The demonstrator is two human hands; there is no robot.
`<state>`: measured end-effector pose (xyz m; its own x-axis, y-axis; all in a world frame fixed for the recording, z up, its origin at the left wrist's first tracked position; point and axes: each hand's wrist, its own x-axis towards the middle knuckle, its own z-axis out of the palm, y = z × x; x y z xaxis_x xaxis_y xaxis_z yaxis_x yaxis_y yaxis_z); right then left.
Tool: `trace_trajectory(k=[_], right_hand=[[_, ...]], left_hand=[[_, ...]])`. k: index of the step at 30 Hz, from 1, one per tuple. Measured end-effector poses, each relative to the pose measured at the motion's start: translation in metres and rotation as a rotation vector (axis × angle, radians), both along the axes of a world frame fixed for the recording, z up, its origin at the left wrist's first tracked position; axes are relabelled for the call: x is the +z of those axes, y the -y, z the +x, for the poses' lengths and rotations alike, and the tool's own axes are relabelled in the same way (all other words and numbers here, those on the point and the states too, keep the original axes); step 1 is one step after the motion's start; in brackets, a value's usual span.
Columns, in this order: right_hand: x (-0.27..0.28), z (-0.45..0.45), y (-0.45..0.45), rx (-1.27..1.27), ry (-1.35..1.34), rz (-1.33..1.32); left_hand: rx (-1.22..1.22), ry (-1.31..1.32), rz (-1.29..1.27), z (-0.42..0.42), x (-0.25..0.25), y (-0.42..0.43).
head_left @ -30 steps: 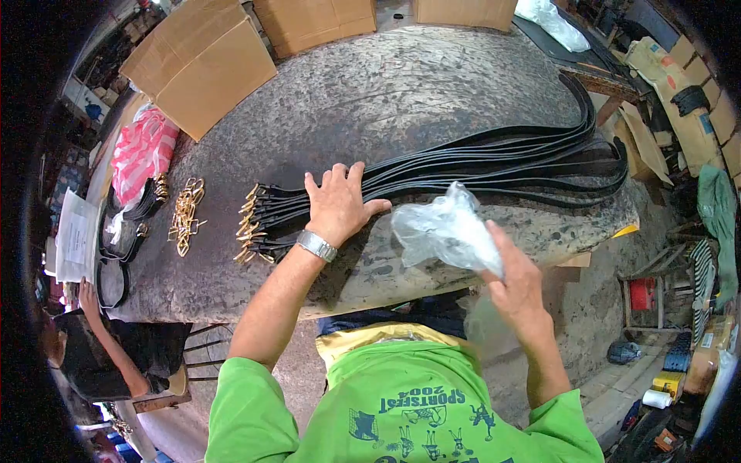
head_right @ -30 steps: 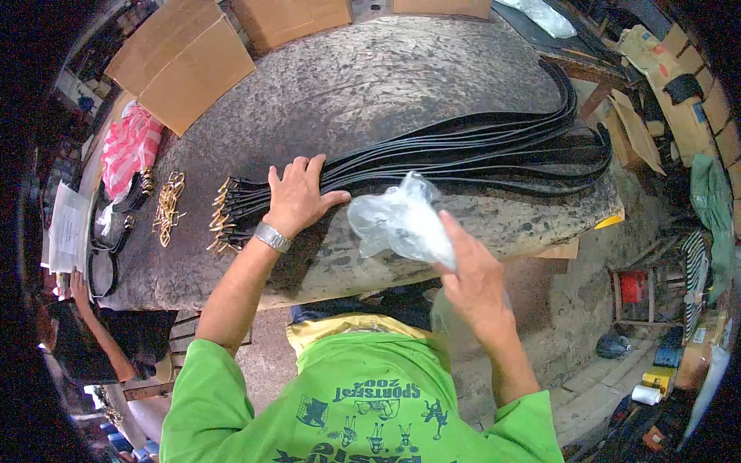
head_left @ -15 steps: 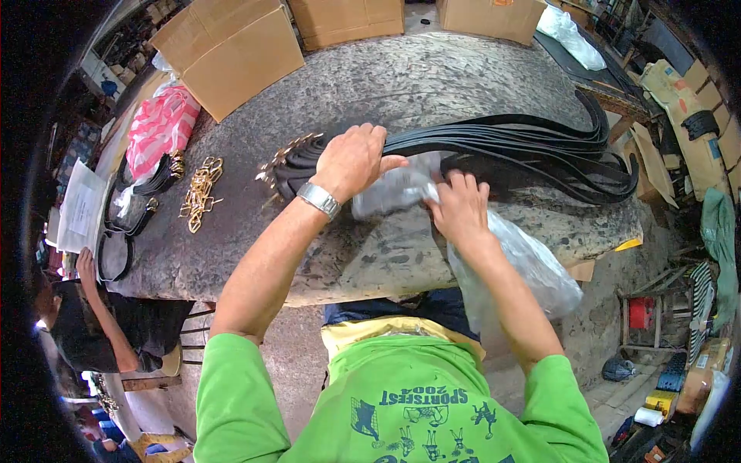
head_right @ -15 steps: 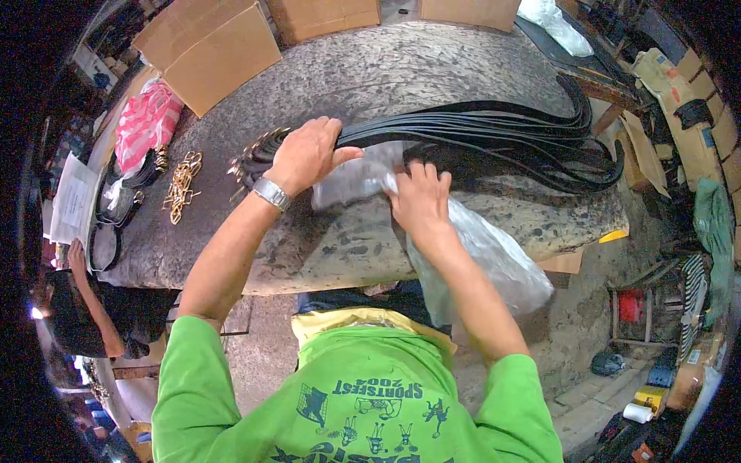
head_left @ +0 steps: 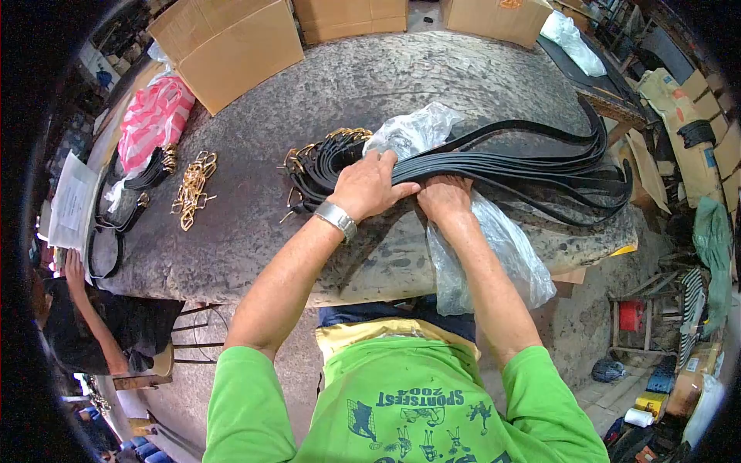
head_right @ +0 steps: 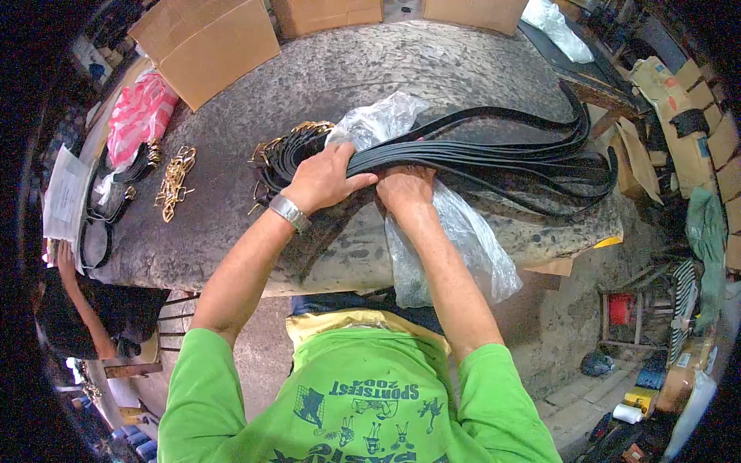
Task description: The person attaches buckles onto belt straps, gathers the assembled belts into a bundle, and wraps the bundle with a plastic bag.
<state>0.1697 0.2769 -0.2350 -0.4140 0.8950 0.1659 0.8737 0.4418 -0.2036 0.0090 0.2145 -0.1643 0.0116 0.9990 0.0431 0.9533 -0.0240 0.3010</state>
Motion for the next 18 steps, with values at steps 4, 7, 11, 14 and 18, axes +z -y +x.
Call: trace_trajectory(k=[4,7,11,14,18], right_hand=[[0.017,0.004,-0.002,0.067,0.116,-0.177],[-0.005,0.005,-0.007,0.112,0.152,-0.124],[0.011,0.016,-0.005,0.139,0.021,-0.553],[-0.006,0.018,-0.003,0.168,-0.011,-0.303],[0.032,0.031,0.007,0.151,0.016,-0.494]], left_hand=[[-0.086,0.183,-0.210,-0.021,-0.005,-0.028],[-0.215,0.086,-0.252,-0.020,-0.005,-0.048],[-0.322,0.119,-0.433,-0.013,0.005,-0.072],[-0.399,0.084,-0.538,-0.012,-0.001,-0.088],[-0.315,0.145,-0.435,-0.007,-0.004,-0.082]])
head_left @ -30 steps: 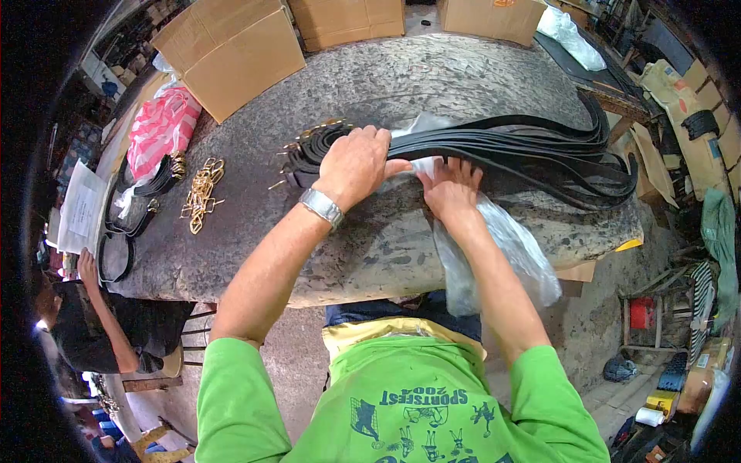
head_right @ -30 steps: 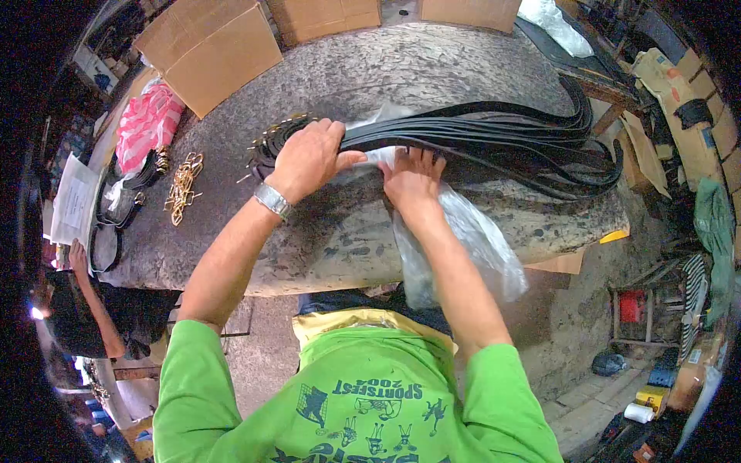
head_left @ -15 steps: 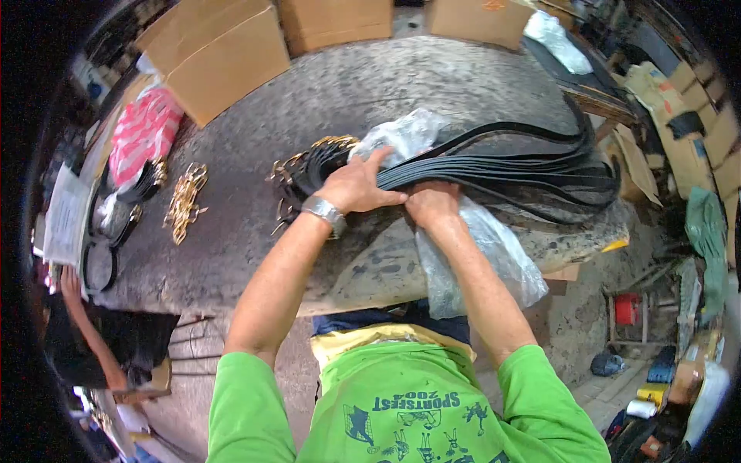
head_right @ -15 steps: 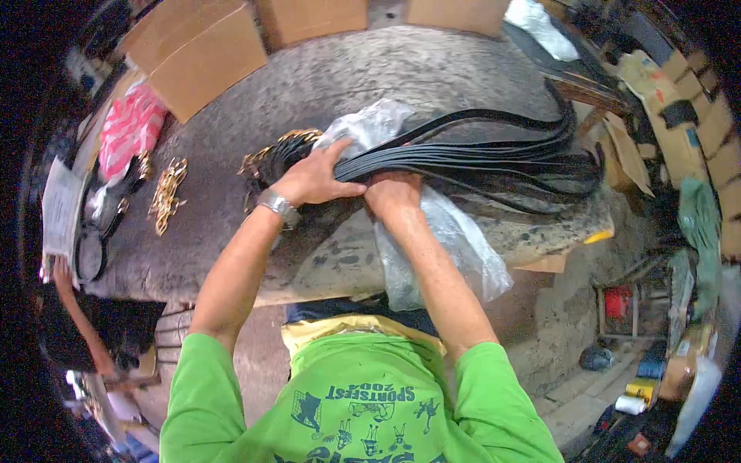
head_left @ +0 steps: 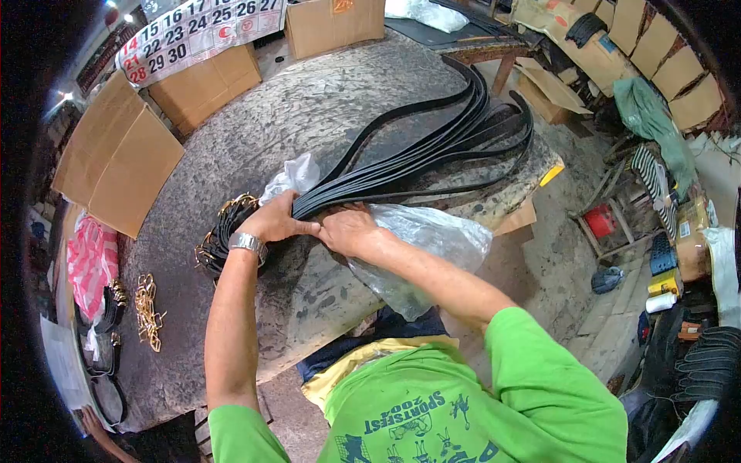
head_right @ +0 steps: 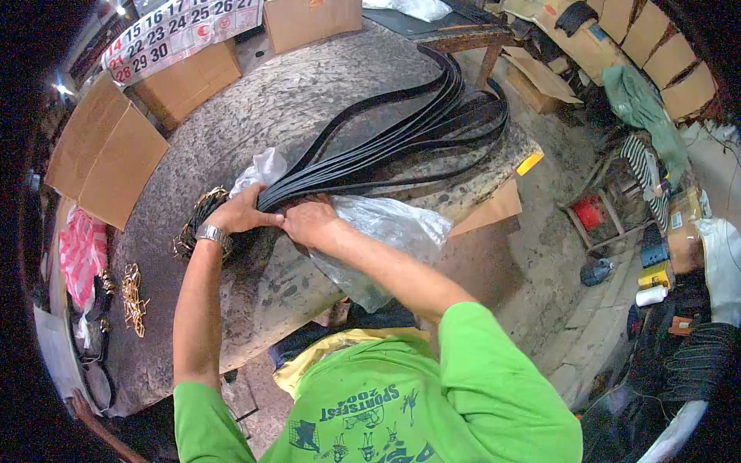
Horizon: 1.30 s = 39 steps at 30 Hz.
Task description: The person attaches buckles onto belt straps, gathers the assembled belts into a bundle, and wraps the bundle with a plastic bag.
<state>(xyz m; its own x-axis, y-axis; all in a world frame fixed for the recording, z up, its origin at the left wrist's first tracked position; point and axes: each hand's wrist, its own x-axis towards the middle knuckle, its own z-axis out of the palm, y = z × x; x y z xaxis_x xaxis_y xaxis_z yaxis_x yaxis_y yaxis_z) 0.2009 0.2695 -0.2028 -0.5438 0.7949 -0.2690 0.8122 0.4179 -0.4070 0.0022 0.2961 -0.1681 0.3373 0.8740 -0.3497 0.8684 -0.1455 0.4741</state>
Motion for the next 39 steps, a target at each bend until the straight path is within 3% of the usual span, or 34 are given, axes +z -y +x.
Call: trace_trajectory(k=[4,6,11,13,15,19,20,22,25,27,29,31,33,34,36,39], right_hand=[[-0.004,0.036,0.028,0.071,-0.192,0.164],[-0.019,0.062,0.056,0.121,-0.273,0.508],[0.015,0.123,0.108,0.099,-0.127,0.398],[0.011,0.136,0.117,-0.103,-0.051,0.455],[0.004,0.143,0.124,-0.120,-0.053,0.450],[-0.003,0.139,0.135,-0.157,-0.073,0.425],[-0.002,0.134,0.137,-0.146,-0.072,0.427],[0.003,0.120,0.143,-0.097,-0.167,0.447],[0.005,0.109,0.149,-0.015,-0.128,0.437],[0.004,0.111,0.147,-0.011,-0.139,0.527],[-0.003,0.128,0.136,-0.059,-0.098,0.466],[0.010,0.144,0.127,-0.038,-0.128,0.509],[0.016,0.163,0.119,-0.076,-0.023,0.640],[0.016,0.173,0.113,-0.077,-0.021,0.639],[0.021,0.181,0.097,-0.218,-0.350,0.355],[0.066,0.172,0.069,-0.290,-0.426,0.308]], left_hand=[[0.020,0.042,0.219,0.003,-0.014,0.012],[0.044,0.047,0.343,0.007,-0.017,0.023],[0.110,0.072,0.306,0.006,-0.017,0.034],[0.148,0.216,0.298,-0.005,-0.023,0.017],[0.234,0.111,0.297,-0.001,0.007,0.018],[0.183,-0.387,0.649,0.020,0.037,0.019],[0.194,-0.387,0.648,0.018,0.027,0.015],[-0.222,-0.469,1.005,0.012,-0.002,0.001],[-0.332,-0.537,0.787,0.012,0.002,-0.012],[-0.318,-0.560,0.801,0.013,0.012,-0.023],[-0.267,-0.699,0.403,0.013,0.032,-0.033],[-0.231,-0.664,0.467,-0.006,0.034,-0.036],[0.015,-0.355,0.416,-0.029,0.037,-0.039],[-0.049,-0.287,0.486,-0.043,0.035,-0.039],[-0.005,-0.171,0.422,-0.052,0.045,-0.027],[0.070,0.009,0.244,-0.043,0.081,0.005]])
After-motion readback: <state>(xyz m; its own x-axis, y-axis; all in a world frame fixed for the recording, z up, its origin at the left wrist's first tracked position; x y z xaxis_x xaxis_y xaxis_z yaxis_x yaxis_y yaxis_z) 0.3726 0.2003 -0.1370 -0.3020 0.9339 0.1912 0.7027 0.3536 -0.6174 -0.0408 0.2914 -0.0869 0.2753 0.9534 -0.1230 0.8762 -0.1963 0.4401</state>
